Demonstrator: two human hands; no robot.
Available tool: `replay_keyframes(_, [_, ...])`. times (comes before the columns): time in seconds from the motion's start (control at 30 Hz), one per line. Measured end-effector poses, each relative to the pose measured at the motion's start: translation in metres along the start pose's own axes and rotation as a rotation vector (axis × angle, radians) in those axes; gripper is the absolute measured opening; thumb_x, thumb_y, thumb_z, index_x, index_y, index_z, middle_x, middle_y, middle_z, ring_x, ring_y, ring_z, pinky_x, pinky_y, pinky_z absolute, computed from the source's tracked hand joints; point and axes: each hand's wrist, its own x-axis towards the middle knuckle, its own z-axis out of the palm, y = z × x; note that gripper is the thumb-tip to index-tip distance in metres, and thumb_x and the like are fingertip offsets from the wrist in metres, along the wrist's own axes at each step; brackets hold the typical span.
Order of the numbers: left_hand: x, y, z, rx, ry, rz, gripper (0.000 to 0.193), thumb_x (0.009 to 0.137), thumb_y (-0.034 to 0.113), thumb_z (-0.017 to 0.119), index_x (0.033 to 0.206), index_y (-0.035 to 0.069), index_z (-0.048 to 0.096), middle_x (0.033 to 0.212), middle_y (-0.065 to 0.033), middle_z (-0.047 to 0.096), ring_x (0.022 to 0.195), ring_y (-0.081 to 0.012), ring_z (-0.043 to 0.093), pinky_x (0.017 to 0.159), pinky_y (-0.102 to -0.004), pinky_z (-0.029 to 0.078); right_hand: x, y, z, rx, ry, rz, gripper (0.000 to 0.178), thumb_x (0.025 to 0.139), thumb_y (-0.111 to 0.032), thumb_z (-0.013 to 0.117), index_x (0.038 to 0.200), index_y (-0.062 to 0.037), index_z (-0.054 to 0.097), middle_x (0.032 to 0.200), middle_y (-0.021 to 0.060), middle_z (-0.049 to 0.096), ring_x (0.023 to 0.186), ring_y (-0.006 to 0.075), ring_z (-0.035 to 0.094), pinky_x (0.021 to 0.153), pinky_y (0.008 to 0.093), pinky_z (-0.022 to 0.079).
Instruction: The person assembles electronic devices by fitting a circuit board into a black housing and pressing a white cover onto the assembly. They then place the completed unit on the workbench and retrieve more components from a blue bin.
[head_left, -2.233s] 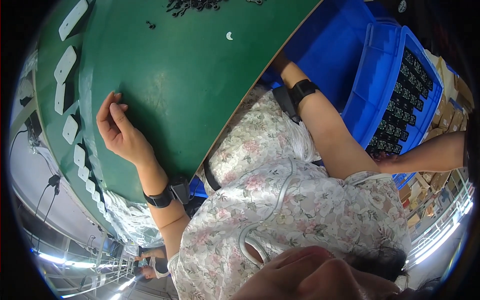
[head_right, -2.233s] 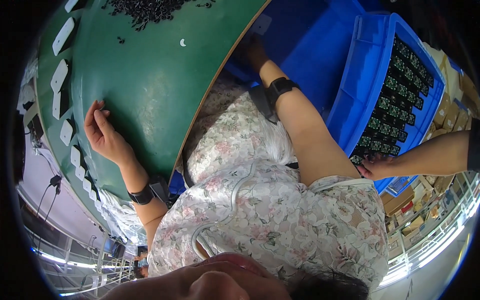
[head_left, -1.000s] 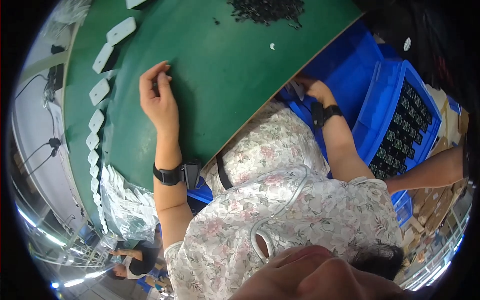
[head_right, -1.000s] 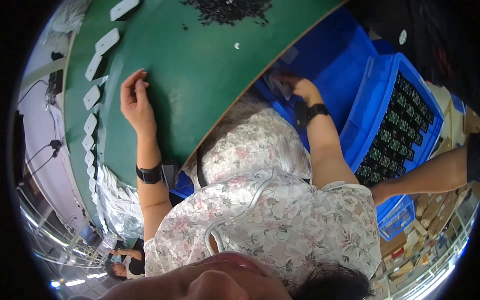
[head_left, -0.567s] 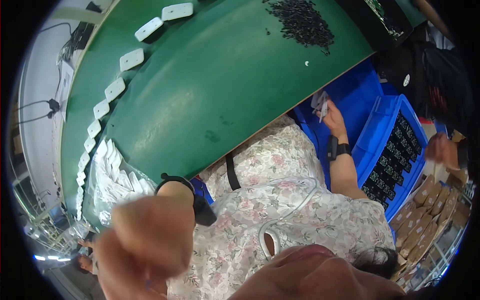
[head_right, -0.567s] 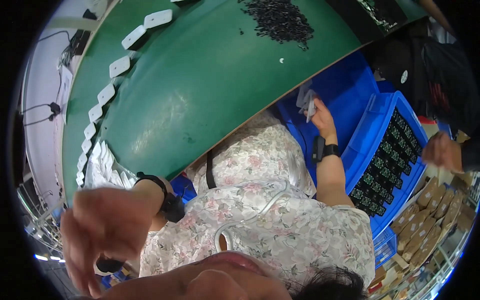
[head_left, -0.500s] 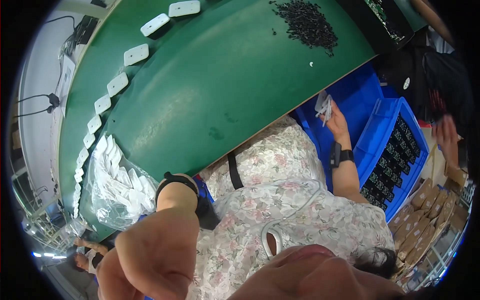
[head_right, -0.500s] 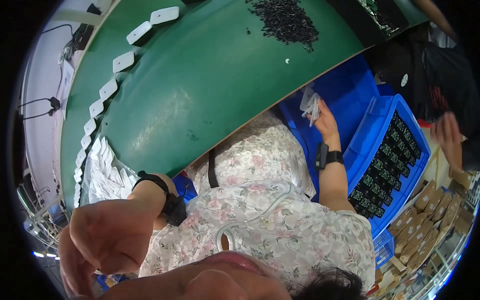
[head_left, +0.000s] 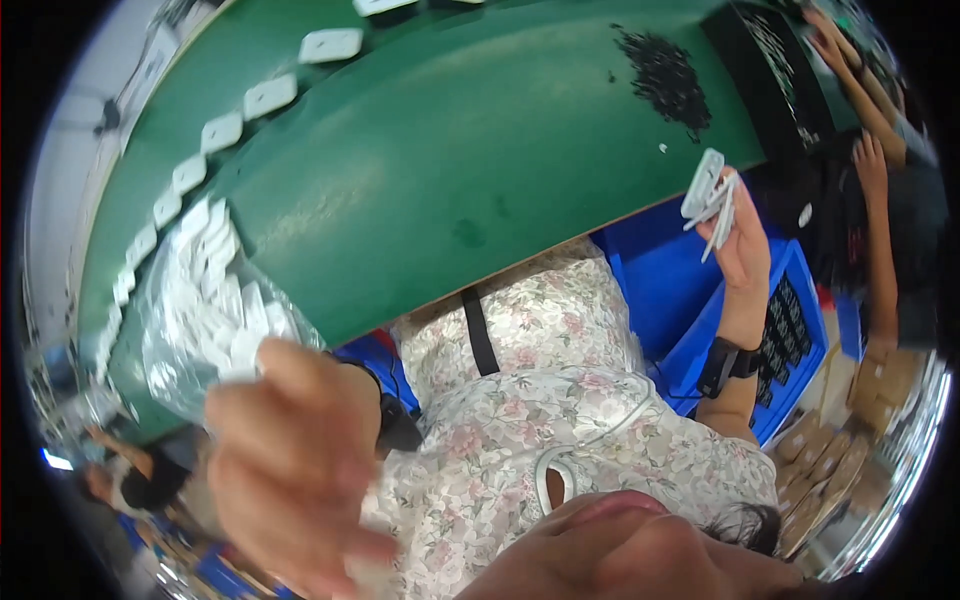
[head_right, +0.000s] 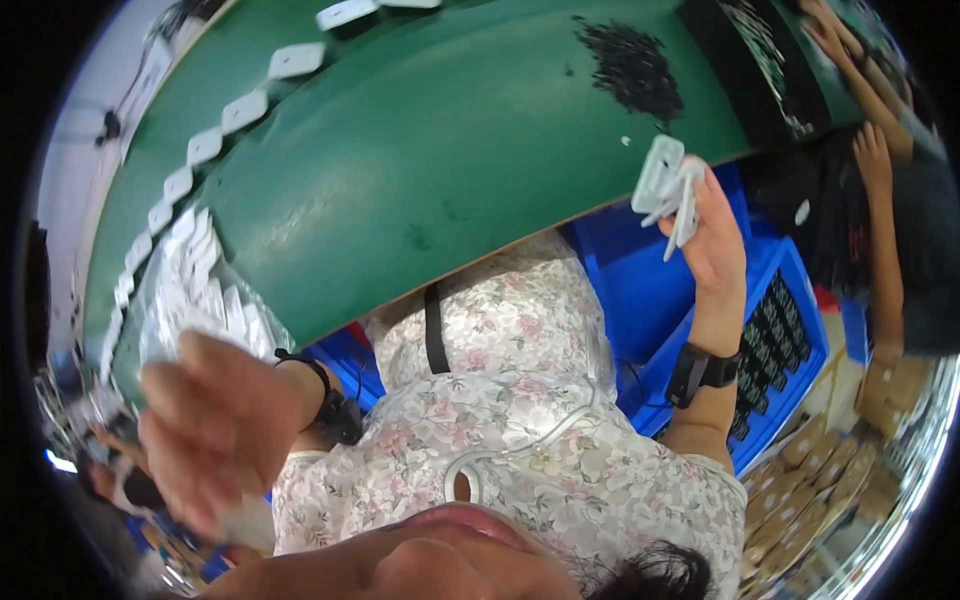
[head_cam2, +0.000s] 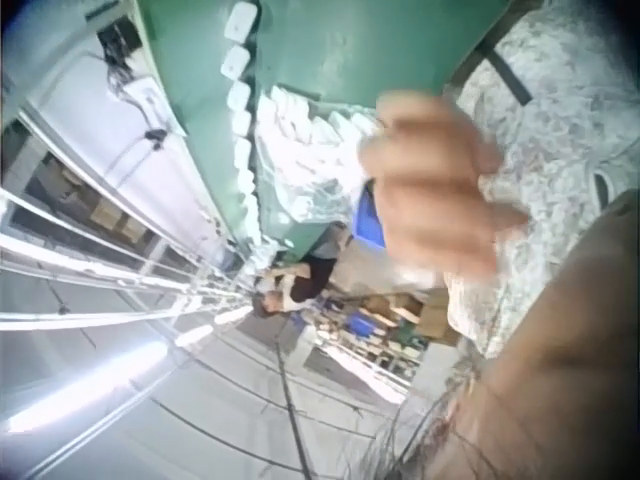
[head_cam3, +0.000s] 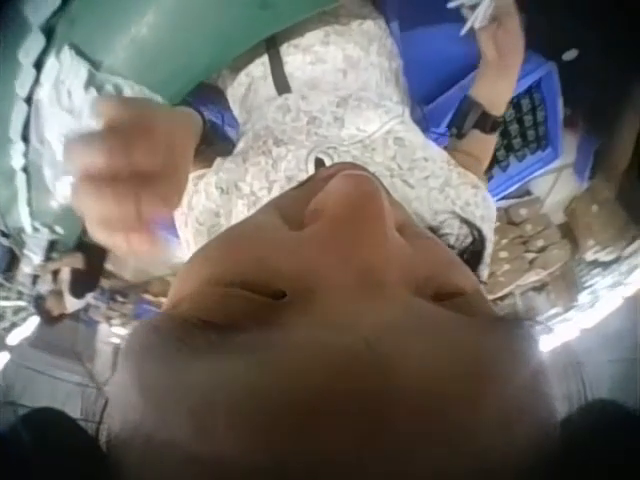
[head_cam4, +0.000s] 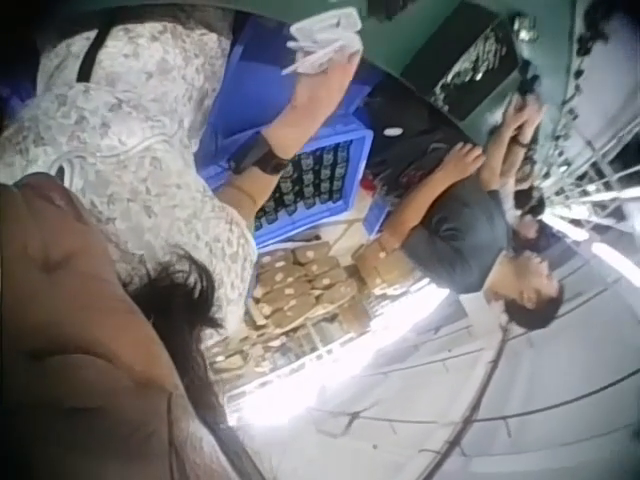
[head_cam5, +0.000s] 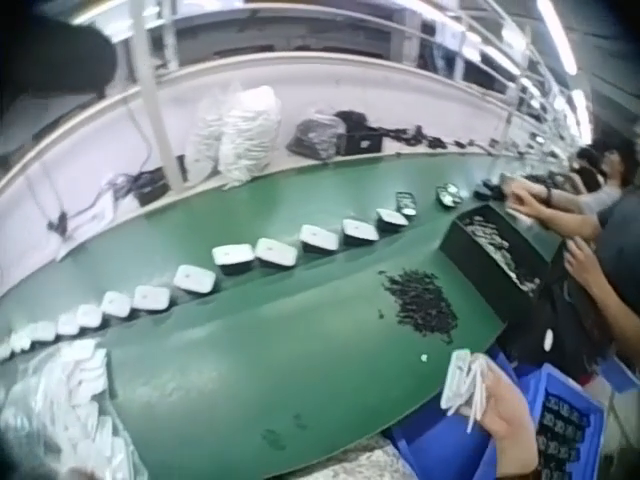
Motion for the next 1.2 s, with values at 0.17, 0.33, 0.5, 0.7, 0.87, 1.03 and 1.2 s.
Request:
replay_keyframes(0.17, [-0.061,0.026,-0.015,0.732,0.237,-0.263,0.011,0.088,0.003,0.059,0.096,0.012,0.06,0.099,-0.0113,0.061,0.081,-0.0203,0.056,0.07,-0.0304,0.046,0.093,-0.001,0.109,-0.525,-0.281,0.062,0.032,0.093,-0.021,0.06,0.119,-0.0029,0.053,0.1,0.0033,0.062,0.081,0.0097,0.06,0.067,0.0232,0.049])
replay_keyframes(0.33, [-0.162,0.093,-0.063,1.411,0.622,-0.46,0.02,0.093,-0.007,0.046,0.102,0.001,0.062,0.1,-0.0123,0.061,0.082,-0.0155,0.058,0.07,-0.0227,0.046,0.161,0.03,0.18,-0.927,-0.572,0.107,0.039,0.091,-0.02,0.062,0.125,-0.0029,0.053,0.107,0.0063,0.062,0.09,0.0119,0.06,0.077,0.0242,0.047])
replay_keyframes(0.5, [-0.311,0.171,-0.057,1.605,1.311,-0.779,0.02,0.092,-0.004,0.046,0.101,0.002,0.063,0.094,-0.0061,0.064,0.078,-0.012,0.06,0.071,-0.024,0.048,0.201,0.038,0.179,-1.149,-0.727,-0.067,0.045,0.094,-0.018,0.061,0.134,-0.0028,0.047,0.115,0.0075,0.059,0.102,0.0133,0.056,0.084,0.0246,0.043])
replay_keyframes(0.7, [-0.384,0.196,-0.018,2.041,1.036,-1.075,0.02,0.083,-0.003,0.05,0.092,0.007,0.065,0.089,-0.0115,0.061,0.084,-0.0286,0.062,0.072,-0.0343,0.049,0.174,0.035,0.214,-1.637,-0.653,-0.493,0.048,0.092,-0.031,0.062,0.134,-0.0116,0.05,0.124,0.0119,0.059,0.103,0.0207,0.061,0.085,0.0304,0.048])
replay_keyframes(0.87, [-0.369,0.234,-0.034,2.368,1.022,-0.697,0.021,0.08,-0.004,0.05,0.089,0.008,0.064,0.088,-0.0104,0.06,0.083,-0.0291,0.06,0.072,-0.0362,0.049,0.149,0.027,0.23,-1.848,-0.544,-0.795,0.041,0.092,-0.032,0.06,0.129,-0.0131,0.056,0.124,0.0071,0.059,0.102,0.0197,0.06,0.09,0.0315,0.044])
replay_keyframes(1.03, [-0.435,0.306,-0.064,2.467,1.522,-0.744,0.018,0.084,0.003,0.052,0.098,0.006,0.062,0.097,-0.012,0.06,0.087,-0.0273,0.06,0.076,-0.0362,0.048,0.147,0.037,0.237,-1.791,-0.511,-0.902,0.032,0.092,-0.03,0.061,0.12,-0.0137,0.063,0.116,0.0054,0.062,0.097,0.0201,0.061,0.083,0.0328,0.047])
replay_keyframes(1.2, [-0.511,0.341,-0.106,2.16,1.709,-1.404,0.045,0.084,0.028,0.065,0.123,0.009,0.054,0.125,-0.0169,0.052,0.112,-0.0363,0.052,0.092,-0.0456,0.045,0.148,0.056,0.242,-1.651,-0.54,-1.019,0.023,0.095,-0.022,0.058,0.111,-0.0068,0.066,0.106,0.007,0.066,0.09,0.0192,0.063,0.078,0.0308,0.048])
